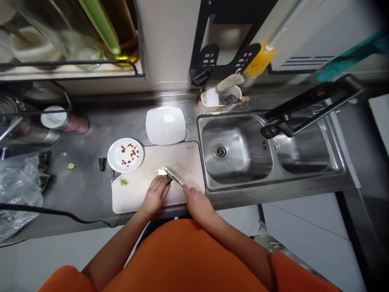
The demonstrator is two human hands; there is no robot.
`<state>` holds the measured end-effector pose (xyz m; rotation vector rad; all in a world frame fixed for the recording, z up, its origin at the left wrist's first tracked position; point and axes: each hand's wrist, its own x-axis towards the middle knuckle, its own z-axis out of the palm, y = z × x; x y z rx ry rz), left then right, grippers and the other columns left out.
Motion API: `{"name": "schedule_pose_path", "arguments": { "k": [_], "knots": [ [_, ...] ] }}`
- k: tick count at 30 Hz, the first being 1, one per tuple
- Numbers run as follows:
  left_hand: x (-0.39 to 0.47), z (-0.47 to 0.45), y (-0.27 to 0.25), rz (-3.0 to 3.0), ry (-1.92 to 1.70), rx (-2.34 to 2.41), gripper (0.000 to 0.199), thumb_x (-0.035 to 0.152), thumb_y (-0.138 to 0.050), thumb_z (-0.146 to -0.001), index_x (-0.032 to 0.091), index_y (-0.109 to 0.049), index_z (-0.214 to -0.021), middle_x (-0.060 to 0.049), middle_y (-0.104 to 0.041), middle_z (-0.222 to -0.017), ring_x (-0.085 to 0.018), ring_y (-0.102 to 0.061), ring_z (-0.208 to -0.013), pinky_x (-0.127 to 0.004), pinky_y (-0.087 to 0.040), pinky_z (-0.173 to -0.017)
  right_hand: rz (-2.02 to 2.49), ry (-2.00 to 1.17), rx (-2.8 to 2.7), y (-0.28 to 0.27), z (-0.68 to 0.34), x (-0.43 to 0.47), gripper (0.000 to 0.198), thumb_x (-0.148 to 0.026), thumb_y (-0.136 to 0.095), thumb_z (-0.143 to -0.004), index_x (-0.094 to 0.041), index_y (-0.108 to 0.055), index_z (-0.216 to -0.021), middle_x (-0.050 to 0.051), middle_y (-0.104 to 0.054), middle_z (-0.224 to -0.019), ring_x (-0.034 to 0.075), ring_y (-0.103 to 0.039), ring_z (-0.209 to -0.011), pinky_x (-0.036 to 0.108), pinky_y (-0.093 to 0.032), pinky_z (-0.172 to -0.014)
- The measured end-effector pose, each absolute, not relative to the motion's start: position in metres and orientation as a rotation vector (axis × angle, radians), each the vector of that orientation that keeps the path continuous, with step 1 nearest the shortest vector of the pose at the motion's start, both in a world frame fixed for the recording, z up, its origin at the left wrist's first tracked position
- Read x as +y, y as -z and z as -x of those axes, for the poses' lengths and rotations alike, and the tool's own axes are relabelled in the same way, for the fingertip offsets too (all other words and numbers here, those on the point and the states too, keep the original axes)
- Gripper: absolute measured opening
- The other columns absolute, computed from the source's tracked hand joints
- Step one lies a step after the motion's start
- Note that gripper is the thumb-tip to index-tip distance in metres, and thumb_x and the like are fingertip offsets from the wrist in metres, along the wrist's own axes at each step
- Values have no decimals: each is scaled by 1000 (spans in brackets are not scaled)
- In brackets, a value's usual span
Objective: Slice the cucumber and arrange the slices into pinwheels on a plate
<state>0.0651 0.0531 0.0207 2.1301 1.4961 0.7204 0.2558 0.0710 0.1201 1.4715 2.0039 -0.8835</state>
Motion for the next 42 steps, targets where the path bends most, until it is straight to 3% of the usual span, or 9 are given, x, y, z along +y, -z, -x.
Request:
{"name": "schedule_pose_path", "arguments": {
  "k": [6, 18, 42],
  "knots": [
    [54, -66, -24, -2149, -730, 1507, 20, 22, -50, -89, 17, -57, -108, -9, -63, -104, -23, -56, -106, -43, -47, -96, -1435, 914, 1972, -134, -264, 54, 44, -5, -49, -78, -18, -41, -120, 8, -59, -90, 19, -62, -78, 23, -44, -64],
    [53, -66, -22, -2143, -744, 1523, 22, 25, -49, -89, 18, -58, -109, -10, -64, -106, -23, -57, -108, -44, -47, -96, -1427, 935, 1952, -137, -266, 54, 53, -6, -58, -71, -18, -41, -119, 8, -58, -91, 22, -62, -83, 23, -43, -64],
    [56, -67, -26, -2134, -738, 1507, 21, 22, -50, -89, 18, -57, -109, -8, -64, -103, -22, -56, -106, -42, -47, -97, -1412, 926, 1968, -126, -254, 68, 36, -3, -39, -82, -17, -43, -115, 9, -60, -89, 21, -62, -82, 25, -45, -66]
  ]
}}
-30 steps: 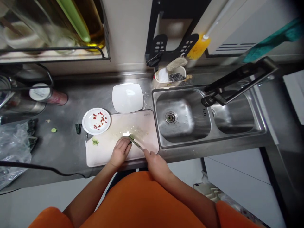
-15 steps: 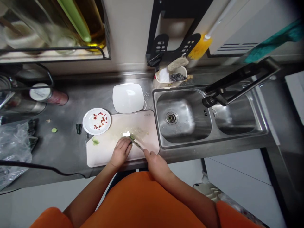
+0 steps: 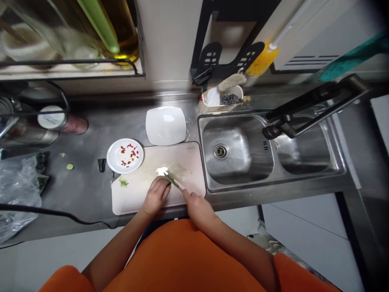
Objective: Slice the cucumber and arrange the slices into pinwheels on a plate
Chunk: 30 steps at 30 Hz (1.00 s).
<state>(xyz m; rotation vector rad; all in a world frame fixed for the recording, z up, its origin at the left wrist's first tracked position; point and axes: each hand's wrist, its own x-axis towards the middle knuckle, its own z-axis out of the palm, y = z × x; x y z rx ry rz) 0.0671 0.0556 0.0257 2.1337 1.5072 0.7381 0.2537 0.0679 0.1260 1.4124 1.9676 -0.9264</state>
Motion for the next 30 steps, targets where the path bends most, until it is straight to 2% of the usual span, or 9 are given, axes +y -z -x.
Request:
{"name": "schedule_pose_path", "arguments": {
  "k": [6, 13, 23, 30],
  "knots": [
    [57, -68, -29, -2126, -749, 1497, 21, 20, -50, -89, 17, -57, -109, -8, -64, -104, -21, -56, -106, -41, -46, -97, -1401, 929, 1989, -120, -250, 73, 39, -1, -39, -81, -17, -43, -118, 9, -60, -88, 20, -62, -82, 23, -46, -65],
    [59, -69, -32, -2134, -765, 1487, 22, 20, -50, -89, 17, -57, -109, -8, -64, -104, -21, -57, -104, -41, -47, -96, -1425, 894, 2001, -111, -239, 82, 36, -4, -25, -91, -16, -46, -117, 10, -62, -89, 21, -63, -85, 26, -47, -67],
    [56, -66, -24, -2124, -752, 1486, 23, 20, -51, -89, 18, -57, -111, -8, -64, -105, -21, -56, -106, -41, -46, -98, -1484, 863, 2045, -93, -236, 77, 33, -7, -25, -93, -18, -47, -116, 10, -61, -91, 18, -63, -82, 25, -48, -69],
    [56, -67, -26, -2111, -750, 1484, 23, 21, -52, -89, 17, -56, -111, -9, -64, -106, -21, -55, -108, -41, -46, -98, -1485, 904, 1987, -110, -252, 74, 35, -6, -30, -90, -19, -44, -120, 9, -61, -92, 20, -62, -85, 25, -46, -69]
  ]
}}
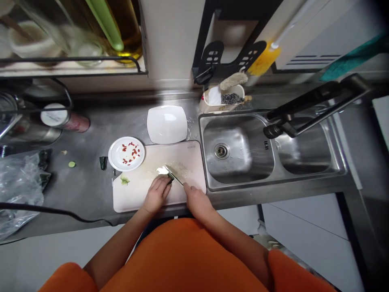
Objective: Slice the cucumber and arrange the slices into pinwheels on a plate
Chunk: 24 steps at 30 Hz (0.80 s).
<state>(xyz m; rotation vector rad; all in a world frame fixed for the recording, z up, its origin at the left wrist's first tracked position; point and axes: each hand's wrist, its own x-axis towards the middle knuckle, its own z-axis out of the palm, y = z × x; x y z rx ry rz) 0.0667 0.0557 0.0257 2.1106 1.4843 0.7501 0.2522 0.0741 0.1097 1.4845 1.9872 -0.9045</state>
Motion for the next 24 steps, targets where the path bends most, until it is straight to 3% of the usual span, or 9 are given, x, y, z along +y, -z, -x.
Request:
{"name": "schedule_pose_path", "arguments": {
  "k": [13, 24],
  "knots": [
    [55, -67, -27, -2146, -737, 1515, 20, 23, -50, -89, 18, -57, -107, -9, -63, -103, -22, -56, -106, -42, -46, -97, -1443, 963, 1934, -131, -265, 52, 43, -5, -50, -77, -18, -41, -117, 9, -59, -91, 21, -62, -82, 24, -43, -66],
    [54, -67, -24, -2160, -751, 1513, 21, 22, -51, -89, 17, -57, -108, -10, -64, -104, -22, -56, -107, -42, -46, -97, -1440, 944, 1935, -135, -263, 58, 36, -2, -41, -80, -17, -45, -112, 9, -59, -88, 22, -63, -82, 25, -44, -63]
  ]
}}
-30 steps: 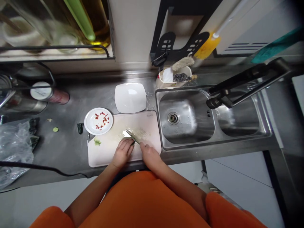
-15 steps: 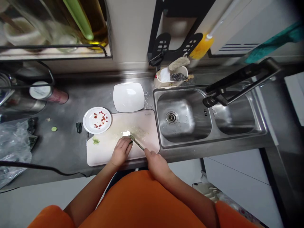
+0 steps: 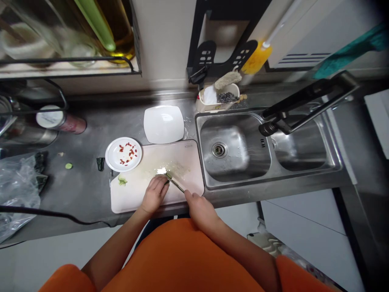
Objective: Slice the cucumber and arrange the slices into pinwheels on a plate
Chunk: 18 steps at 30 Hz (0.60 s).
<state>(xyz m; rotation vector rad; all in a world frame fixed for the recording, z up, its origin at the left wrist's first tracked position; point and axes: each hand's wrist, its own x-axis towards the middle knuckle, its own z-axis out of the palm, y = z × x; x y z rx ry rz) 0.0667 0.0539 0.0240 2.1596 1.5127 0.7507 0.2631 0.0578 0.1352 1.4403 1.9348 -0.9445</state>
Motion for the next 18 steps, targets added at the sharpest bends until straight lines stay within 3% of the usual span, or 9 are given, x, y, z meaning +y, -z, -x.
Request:
{"name": "schedule_pose_path", "arguments": {
  "k": [18],
  "knots": [
    [55, -67, -24, -2145, -747, 1502, 20, 21, -51, -89, 17, -57, -107, -8, -65, -101, -21, -57, -105, -41, -47, -96, -1400, 947, 1978, -123, -256, 67, 34, -1, -37, -82, -16, -44, -112, 10, -60, -90, 21, -63, -83, 26, -46, -67]
  ]
}}
